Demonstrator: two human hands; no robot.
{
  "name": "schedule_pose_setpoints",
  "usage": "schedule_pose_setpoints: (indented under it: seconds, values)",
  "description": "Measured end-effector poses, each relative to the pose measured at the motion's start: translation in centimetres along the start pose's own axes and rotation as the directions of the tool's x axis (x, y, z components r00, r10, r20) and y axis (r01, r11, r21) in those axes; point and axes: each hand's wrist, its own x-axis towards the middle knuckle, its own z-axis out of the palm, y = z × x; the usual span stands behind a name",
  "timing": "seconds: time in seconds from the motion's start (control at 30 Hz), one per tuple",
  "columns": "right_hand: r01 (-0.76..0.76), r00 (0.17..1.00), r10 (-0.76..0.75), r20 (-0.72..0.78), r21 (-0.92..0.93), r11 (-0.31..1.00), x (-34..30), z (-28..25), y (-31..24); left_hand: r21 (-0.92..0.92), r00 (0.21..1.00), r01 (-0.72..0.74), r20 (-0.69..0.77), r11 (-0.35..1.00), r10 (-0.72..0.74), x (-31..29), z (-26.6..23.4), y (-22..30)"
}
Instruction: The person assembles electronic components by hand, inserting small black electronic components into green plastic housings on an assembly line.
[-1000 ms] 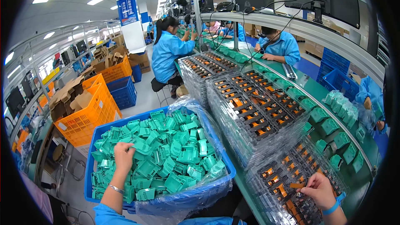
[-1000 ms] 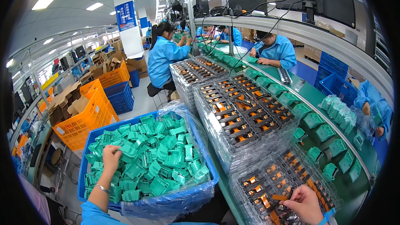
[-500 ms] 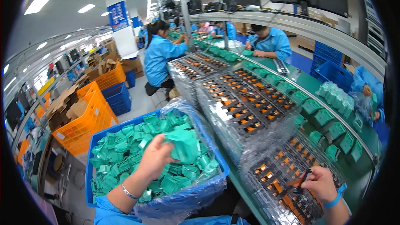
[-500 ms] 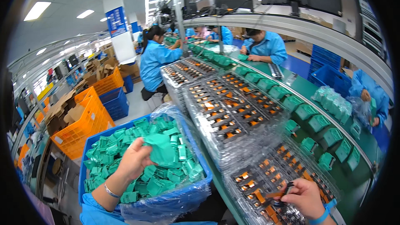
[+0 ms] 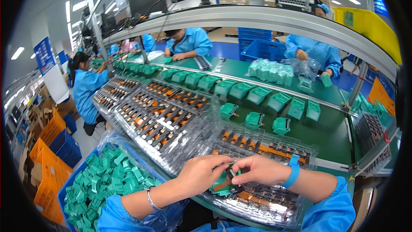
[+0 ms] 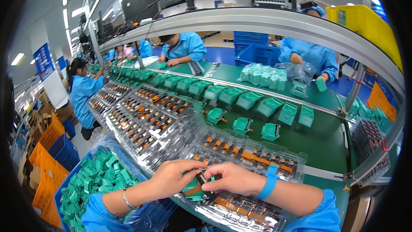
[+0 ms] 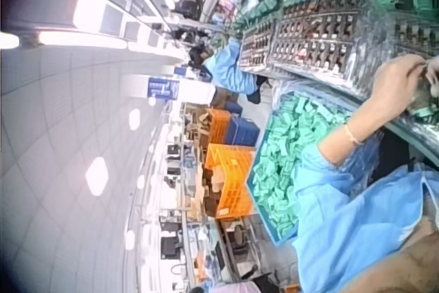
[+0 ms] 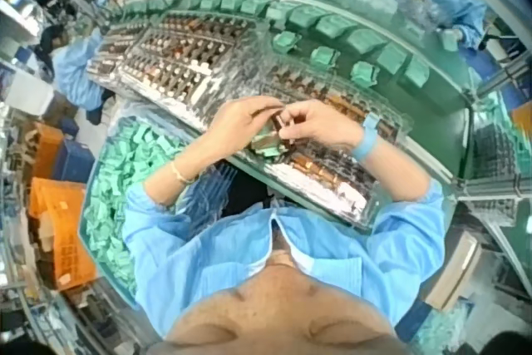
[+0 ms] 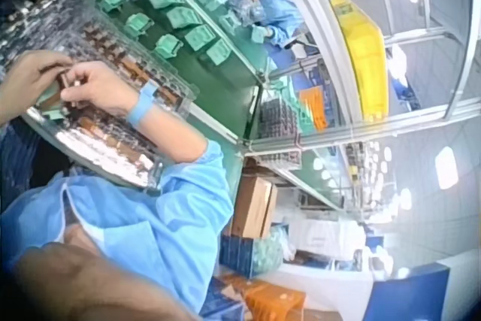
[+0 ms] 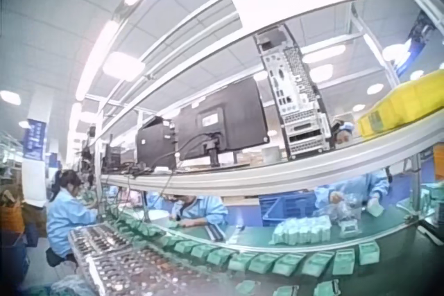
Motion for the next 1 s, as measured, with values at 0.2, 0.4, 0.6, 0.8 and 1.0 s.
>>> schedule_pose_setpoints:
  seconds: [0.2,0.4,0.6,0.8,1.0]
  values:
    - [0.060,0.983,0.038,-0.179,0.509,0.859,-1.2,-1.4,1.0,-0.800,0.928,0.061,-0.174,0.597,-0.328,0.5,2.4,-1.7]
    - [0.197,0.936,-0.007,-0.352,0.507,0.839,-0.8,-1.8,1.6,-0.985,0.918,0.165,0.138,0.043,-0.371,0.5,5.0,-1.7]
    - [0.494,0.741,-0.388,-0.548,0.053,0.868,-1.5,-1.9,0.1,-0.997,0.893,0.023,0.055,-0.077,-0.447,1.0,6.1,-2.2]
    - [0.322,0.561,-0.633,-0.533,-0.565,0.760,-3.0,-2.1,-0.6,-0.991,0.875,0.027,-0.041,0.132,-0.483,0.7,7.0,-2.7]
    - [0.177,0.577,-0.634,-0.515,-0.679,0.712,-2.6,-1.9,-0.3,-0.965,0.895,0.017,-0.102,0.263,-0.433,0.3,7.3,-2.3]
